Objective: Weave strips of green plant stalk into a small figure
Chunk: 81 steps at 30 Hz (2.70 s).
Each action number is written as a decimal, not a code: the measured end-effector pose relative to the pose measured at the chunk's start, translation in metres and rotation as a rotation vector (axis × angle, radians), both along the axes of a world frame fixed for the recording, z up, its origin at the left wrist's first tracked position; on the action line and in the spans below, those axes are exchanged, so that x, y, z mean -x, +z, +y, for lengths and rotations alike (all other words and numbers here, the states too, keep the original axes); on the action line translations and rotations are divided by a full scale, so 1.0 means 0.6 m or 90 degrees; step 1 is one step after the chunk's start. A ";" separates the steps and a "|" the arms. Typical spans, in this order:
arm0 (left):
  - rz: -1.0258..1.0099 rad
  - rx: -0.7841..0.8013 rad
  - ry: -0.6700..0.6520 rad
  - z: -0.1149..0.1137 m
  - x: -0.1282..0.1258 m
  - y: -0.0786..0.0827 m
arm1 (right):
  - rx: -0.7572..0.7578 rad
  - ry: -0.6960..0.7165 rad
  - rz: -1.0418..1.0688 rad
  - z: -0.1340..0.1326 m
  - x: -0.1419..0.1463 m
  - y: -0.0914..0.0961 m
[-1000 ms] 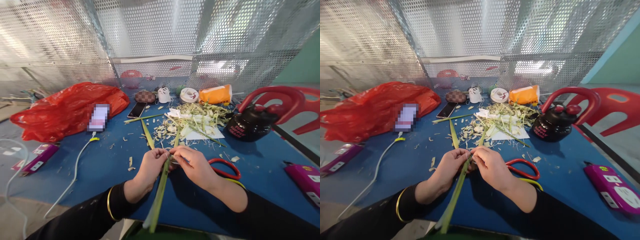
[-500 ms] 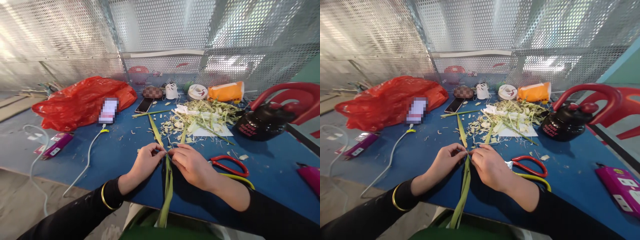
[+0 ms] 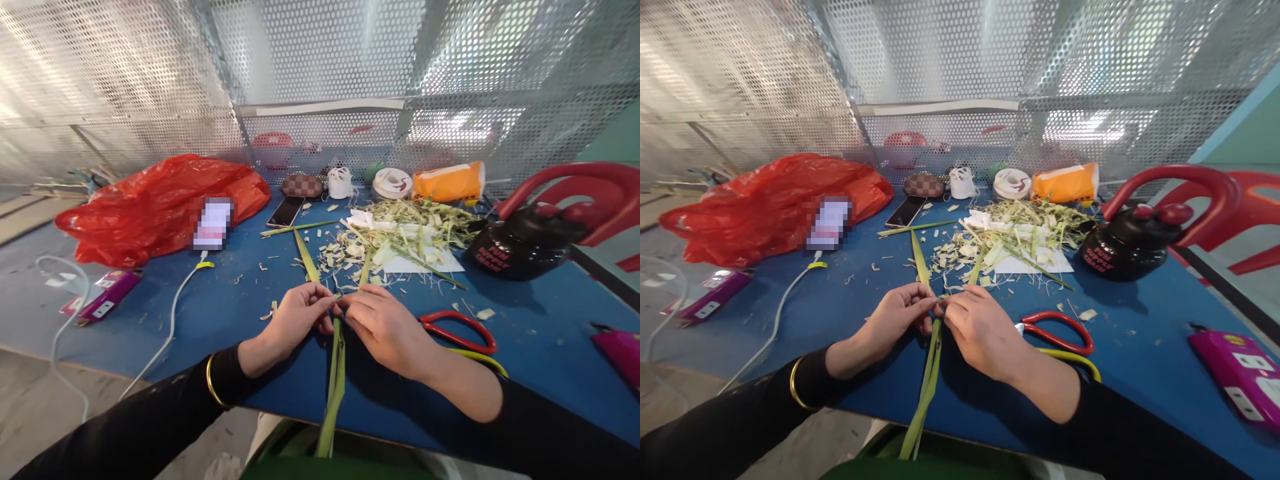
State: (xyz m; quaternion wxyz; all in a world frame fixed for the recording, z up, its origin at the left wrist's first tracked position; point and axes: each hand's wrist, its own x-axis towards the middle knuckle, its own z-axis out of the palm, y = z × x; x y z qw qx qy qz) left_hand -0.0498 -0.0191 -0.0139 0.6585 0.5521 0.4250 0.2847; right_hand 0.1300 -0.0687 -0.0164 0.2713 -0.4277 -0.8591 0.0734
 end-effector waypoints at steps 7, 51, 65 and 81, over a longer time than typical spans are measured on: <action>0.126 0.078 -0.041 0.017 -0.020 0.008 | 0.066 -0.100 0.082 0.007 -0.014 0.012; 0.032 0.081 -0.142 0.038 -0.016 0.003 | 0.225 -0.179 0.171 0.024 -0.012 -0.005; 0.068 0.103 -0.073 0.039 -0.017 0.015 | 0.248 -0.094 0.243 0.011 -0.008 0.020; 0.157 -0.153 -0.127 0.049 -0.009 -0.009 | 0.208 -0.104 0.121 0.018 -0.010 -0.008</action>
